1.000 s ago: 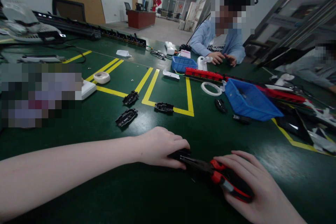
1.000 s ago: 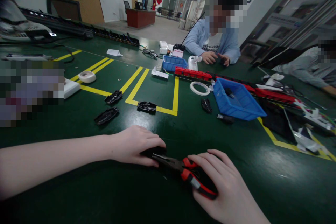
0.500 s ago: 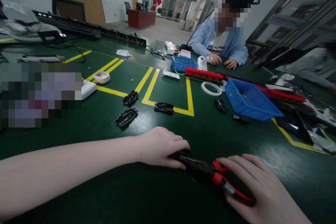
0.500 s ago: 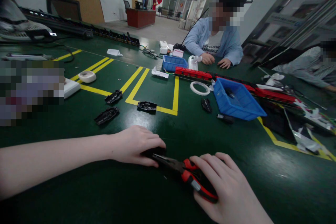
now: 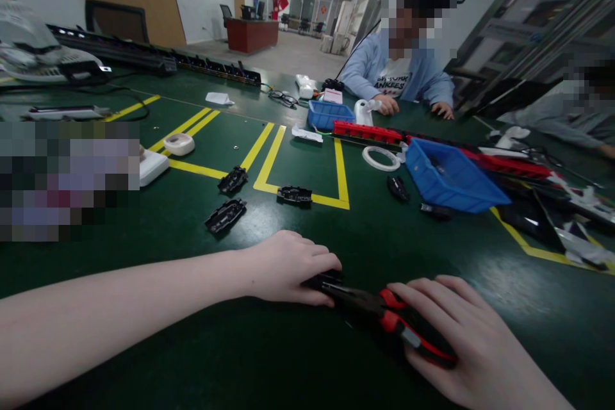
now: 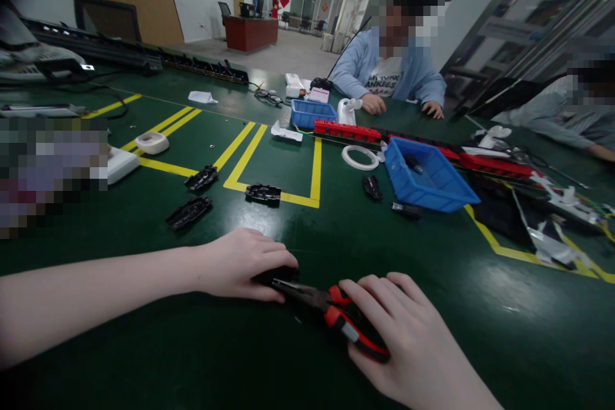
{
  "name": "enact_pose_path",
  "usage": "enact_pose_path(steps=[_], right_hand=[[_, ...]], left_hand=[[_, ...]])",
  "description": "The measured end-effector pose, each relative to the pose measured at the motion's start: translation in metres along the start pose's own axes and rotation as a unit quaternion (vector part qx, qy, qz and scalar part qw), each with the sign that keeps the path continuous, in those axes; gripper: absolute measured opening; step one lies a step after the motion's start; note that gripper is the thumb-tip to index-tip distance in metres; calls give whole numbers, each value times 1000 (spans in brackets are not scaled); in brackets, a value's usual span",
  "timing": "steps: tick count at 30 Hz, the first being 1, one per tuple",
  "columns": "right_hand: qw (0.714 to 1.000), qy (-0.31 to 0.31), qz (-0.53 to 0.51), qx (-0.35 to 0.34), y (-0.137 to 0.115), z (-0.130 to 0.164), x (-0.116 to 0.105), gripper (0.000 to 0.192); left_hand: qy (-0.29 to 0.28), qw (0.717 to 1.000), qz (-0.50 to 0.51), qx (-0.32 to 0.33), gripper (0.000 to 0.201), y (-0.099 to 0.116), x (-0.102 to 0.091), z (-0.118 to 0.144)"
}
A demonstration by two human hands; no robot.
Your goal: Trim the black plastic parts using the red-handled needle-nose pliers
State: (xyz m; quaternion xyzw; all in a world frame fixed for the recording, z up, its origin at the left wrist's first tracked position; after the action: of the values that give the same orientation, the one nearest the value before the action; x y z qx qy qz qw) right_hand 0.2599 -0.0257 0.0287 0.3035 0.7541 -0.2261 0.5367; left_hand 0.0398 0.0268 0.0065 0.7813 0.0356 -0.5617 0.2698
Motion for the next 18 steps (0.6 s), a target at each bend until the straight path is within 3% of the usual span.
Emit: enact_pose_path(steps=[13, 18], right_hand=[[999, -14, -21, 40, 2, 3, 6, 51], [999, -20, -24, 24, 1, 2, 7, 53]], left_hand=[[-15, 1000, 13, -11, 35, 0, -1, -1], [-14, 1000, 10, -8, 36, 0, -1, -1]])
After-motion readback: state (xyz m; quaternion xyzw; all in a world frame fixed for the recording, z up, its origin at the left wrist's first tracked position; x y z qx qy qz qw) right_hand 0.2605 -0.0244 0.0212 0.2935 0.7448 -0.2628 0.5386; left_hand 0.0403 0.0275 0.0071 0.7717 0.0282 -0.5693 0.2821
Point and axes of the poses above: each hand's wrist, its own z-axis away from the middle knuckle, its own x-axis out of the palm, y = z × x, the point moved 5 cm from there along -z, towards the middle knuckle, and after that the axes turned 1 degree about y, right-handed, at the moved point
